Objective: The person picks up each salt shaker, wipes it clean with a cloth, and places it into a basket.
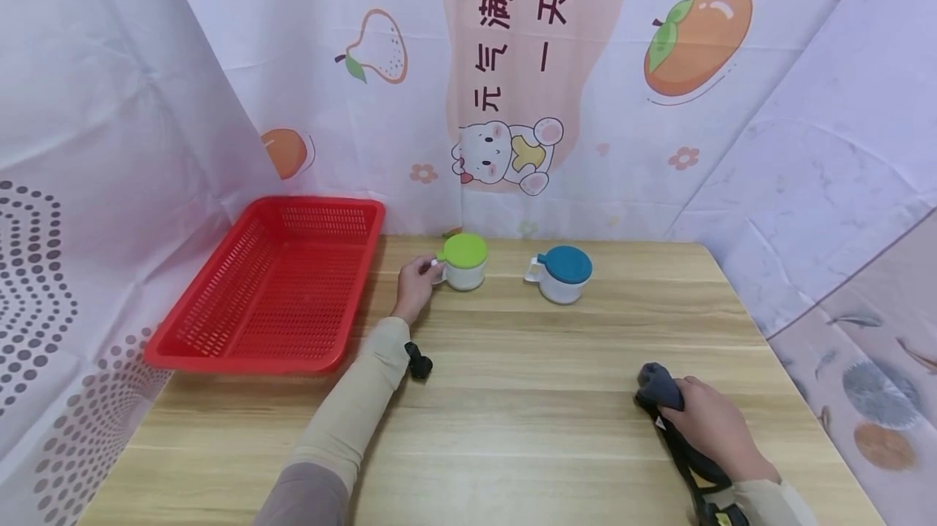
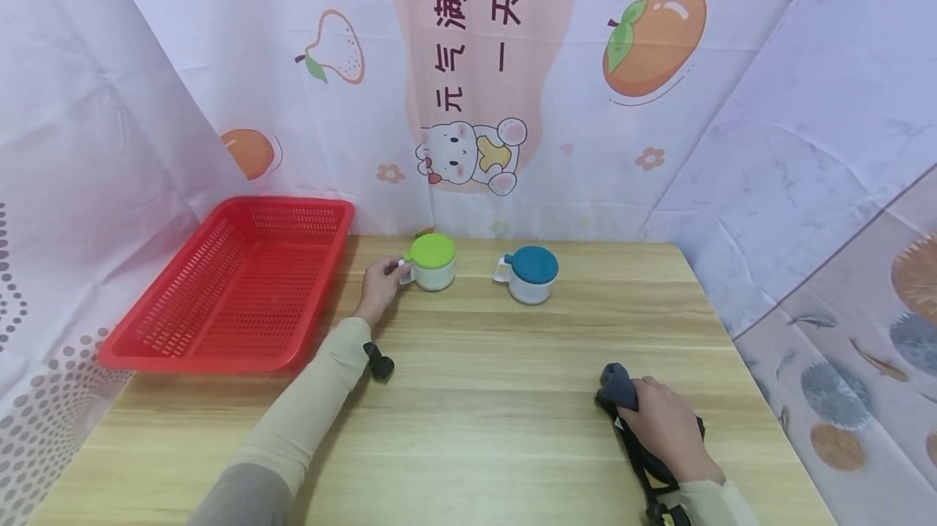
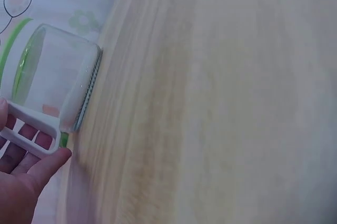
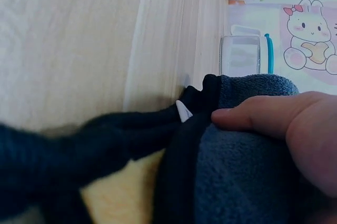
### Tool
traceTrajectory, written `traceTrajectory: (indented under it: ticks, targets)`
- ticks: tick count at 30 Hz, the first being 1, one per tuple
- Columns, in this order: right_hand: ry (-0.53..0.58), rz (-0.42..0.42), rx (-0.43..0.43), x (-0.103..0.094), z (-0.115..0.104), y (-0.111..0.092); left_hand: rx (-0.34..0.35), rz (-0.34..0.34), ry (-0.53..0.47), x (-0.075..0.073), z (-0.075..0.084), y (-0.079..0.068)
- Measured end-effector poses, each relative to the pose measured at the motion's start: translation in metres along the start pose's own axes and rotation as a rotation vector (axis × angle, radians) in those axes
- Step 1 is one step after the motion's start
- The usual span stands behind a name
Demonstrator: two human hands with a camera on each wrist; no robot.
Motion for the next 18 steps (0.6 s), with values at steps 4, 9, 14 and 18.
traceTrajectory:
  ticks: [4, 9, 14, 18]
  targets:
    - [0.001, 0.037, -0.030, 0.000, 0.001, -0.001, -0.014, 0.003, 0.013, 0.002, 0.001, -0.001]
    - [0.009, 0.050, -0.033, -0.003, -0.001, -0.002, -0.018, -0.001, 0.028, 0.005, 0.006, -0.003]
    - [0.022, 0.051, -0.032, -0.004, -0.002, -0.002, -0.027, -0.013, 0.016, 0.008, 0.009, -0.008]
    - [0.037, 0.065, -0.040, -0.006, -0.003, -0.001, -0.017, -0.011, 0.011, 0.010, 0.011, -0.011]
Point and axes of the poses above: each hand's wrist, its own y-axis towards the middle knuckle, its own x-axis out of the palm, z = x × y, the point moved 5 cm from there along y, towards the middle knuckle, and after that the axes turned 10 degrees about y, right-handed, at the moved point
